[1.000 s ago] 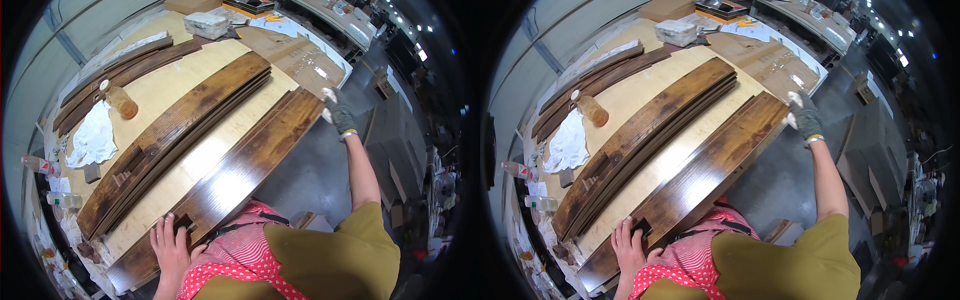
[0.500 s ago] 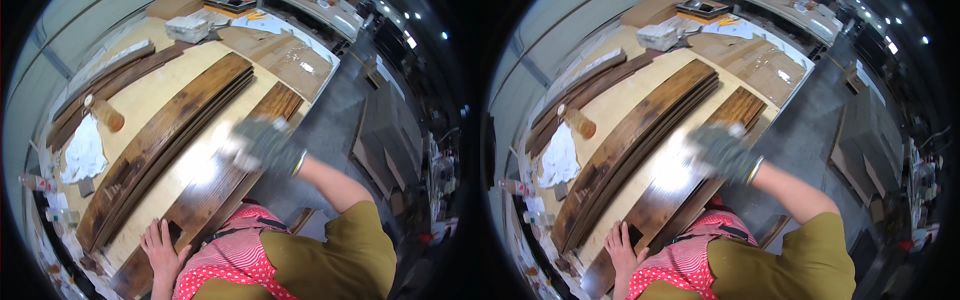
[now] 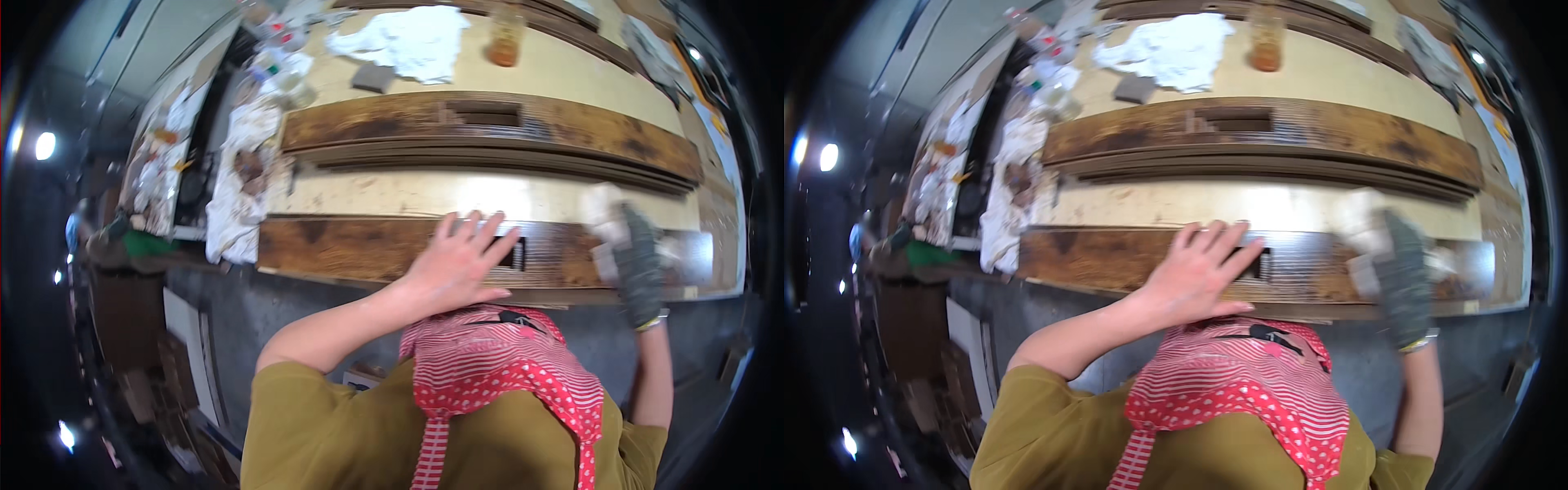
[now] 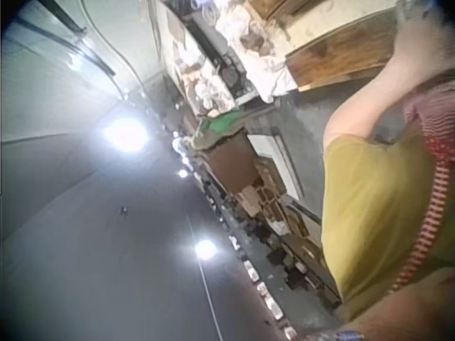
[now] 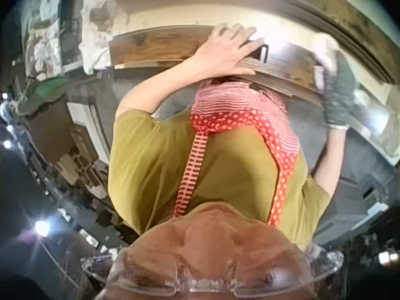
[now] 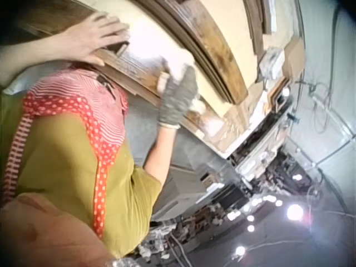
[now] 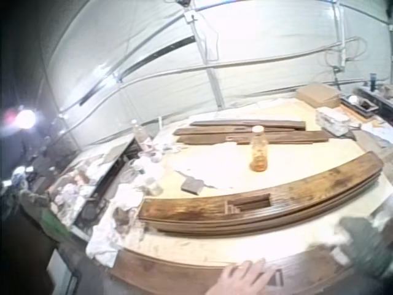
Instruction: Wiping and finishing wooden furniture components with a cloth and liquid.
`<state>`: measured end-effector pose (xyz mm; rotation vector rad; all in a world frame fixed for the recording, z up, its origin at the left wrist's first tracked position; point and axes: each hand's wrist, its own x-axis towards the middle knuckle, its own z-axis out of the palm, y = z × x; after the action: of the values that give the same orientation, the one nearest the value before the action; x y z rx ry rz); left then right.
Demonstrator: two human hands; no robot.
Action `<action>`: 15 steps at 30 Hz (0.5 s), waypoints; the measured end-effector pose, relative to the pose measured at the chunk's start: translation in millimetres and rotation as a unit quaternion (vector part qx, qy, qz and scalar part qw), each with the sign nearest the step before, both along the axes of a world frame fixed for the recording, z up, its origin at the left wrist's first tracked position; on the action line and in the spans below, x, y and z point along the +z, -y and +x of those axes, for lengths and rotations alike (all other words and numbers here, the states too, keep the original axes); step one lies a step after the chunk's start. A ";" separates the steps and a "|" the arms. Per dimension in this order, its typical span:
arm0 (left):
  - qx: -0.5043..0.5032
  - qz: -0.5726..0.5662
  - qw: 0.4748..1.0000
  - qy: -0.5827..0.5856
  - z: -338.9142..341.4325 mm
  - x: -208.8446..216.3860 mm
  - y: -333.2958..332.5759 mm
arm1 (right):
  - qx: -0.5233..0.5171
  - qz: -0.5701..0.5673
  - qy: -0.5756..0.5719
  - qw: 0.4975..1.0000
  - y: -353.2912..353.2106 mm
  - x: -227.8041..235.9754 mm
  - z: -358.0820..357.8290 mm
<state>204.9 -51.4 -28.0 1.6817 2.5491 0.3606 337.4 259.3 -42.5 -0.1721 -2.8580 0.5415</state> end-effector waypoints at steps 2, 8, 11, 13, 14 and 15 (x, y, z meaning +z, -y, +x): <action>0.018 0.006 1.000 0.002 2.6 0.5 5.8 | -0.098 0.028 -0.021 0.995 -55.6 8.5 10.2; 0.019 0.034 0.997 0.062 0.3 1.0 6.2 | 0.098 0.275 -0.107 0.951 42.7 -14.0 -27.6; 0.005 0.183 0.978 0.098 1.6 -3.2 9.6 | 0.155 -0.096 -0.023 0.983 120.9 10.3 -56.1; 0.052 0.326 0.933 0.146 5.1 -9.2 -2.4 | 0.016 -0.524 0.128 0.842 161.5 57.1 -72.2; 0.086 0.411 0.892 0.166 7.4 -4.2 -8.1 | -0.099 -0.625 0.250 0.733 171.9 92.3 -73.4; 0.089 0.413 0.892 0.161 4.5 4.4 -8.9 | 0.048 -0.654 0.118 0.746 160.0 70.7 -70.9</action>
<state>209.3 -42.5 -23.6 1.3477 2.4207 1.7719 266.5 99.2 28.2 -0.3093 -2.0577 2.5572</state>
